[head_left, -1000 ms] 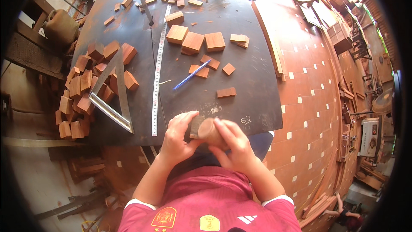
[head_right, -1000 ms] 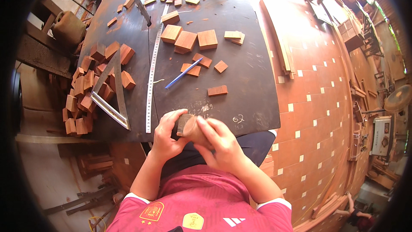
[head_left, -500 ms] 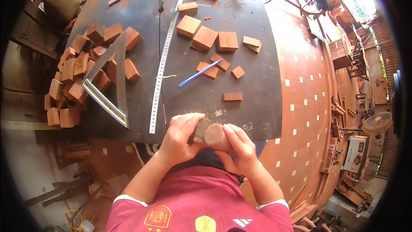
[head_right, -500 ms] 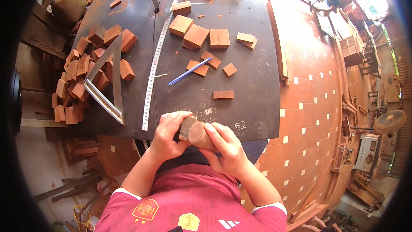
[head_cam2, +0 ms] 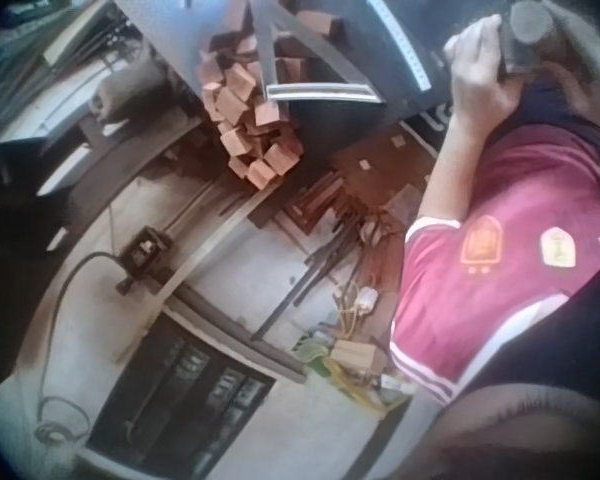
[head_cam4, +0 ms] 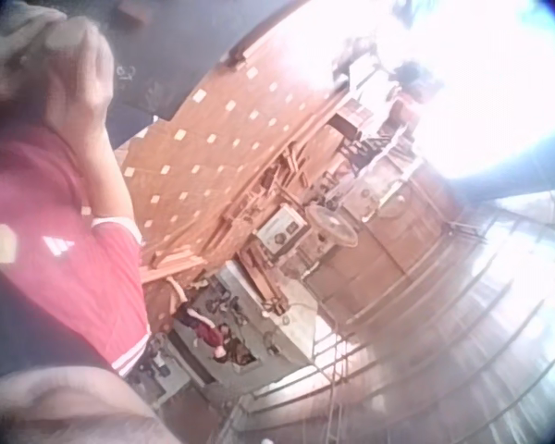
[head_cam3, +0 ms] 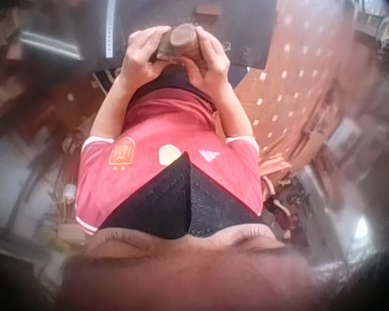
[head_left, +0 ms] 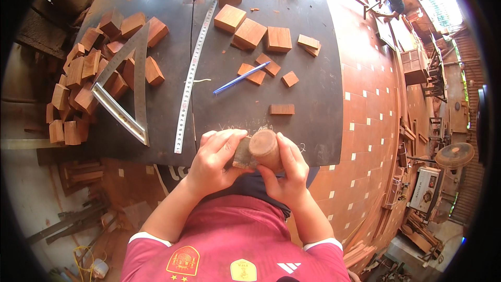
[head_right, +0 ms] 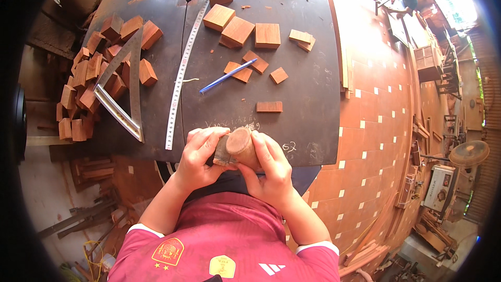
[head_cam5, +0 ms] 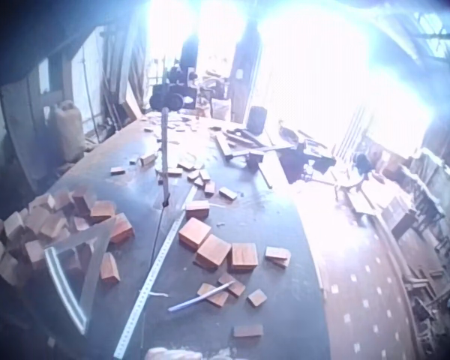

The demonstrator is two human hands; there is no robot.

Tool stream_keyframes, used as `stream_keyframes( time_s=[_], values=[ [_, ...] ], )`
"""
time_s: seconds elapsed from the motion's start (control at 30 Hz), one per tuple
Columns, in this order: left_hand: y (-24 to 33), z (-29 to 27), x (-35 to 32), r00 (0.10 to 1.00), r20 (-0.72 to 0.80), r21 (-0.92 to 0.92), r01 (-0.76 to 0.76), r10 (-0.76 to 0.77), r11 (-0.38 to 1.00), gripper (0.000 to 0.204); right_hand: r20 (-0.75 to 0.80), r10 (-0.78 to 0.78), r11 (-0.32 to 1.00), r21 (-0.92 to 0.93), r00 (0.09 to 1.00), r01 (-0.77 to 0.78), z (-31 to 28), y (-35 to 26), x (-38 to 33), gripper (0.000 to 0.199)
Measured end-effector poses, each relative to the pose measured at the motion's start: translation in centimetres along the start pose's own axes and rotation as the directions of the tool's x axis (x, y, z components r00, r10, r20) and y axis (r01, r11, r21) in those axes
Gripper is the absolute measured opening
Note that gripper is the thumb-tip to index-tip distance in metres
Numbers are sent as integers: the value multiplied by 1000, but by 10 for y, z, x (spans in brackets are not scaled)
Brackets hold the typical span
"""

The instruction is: The person smooths small rectangular wooden blocks by hand using a cylindrical sanding tool. They pick up blocks from a workbench, rub the surfaces and edges, and place the blocks back on the bench. The person repeats this process for several blocks throughout the clip.

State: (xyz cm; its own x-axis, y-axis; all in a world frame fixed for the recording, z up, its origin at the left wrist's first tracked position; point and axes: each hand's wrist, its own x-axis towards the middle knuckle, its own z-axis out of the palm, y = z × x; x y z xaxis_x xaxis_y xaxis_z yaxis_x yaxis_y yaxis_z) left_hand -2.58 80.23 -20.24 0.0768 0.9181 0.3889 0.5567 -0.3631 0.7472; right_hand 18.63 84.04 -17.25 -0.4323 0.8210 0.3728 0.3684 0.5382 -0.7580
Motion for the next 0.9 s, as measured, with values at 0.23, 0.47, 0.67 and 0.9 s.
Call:
stream_keyframes(
  time_s=[0.23,0.47,0.67,0.9],
  values=[
    [-3,3,-5,1000,19,37,-22,21,999,74,47,-10,999,50,999,7,-4,-12,-29,75],
    [-1,1,-4,1000,9,26,1,-1,1000,73,-18,-7,1000,-26,1000,6,3,-11,-12,77],
    [1,3,0,1000,0,36,-15,15,999,74,20,-22,996,-84,1000,23,-9,-13,-12,77],
    [-1,2,-1,1000,5,63,-30,29,998,71,36,-22,1000,-1,999,22,-7,-23,-29,79]
  ],
)
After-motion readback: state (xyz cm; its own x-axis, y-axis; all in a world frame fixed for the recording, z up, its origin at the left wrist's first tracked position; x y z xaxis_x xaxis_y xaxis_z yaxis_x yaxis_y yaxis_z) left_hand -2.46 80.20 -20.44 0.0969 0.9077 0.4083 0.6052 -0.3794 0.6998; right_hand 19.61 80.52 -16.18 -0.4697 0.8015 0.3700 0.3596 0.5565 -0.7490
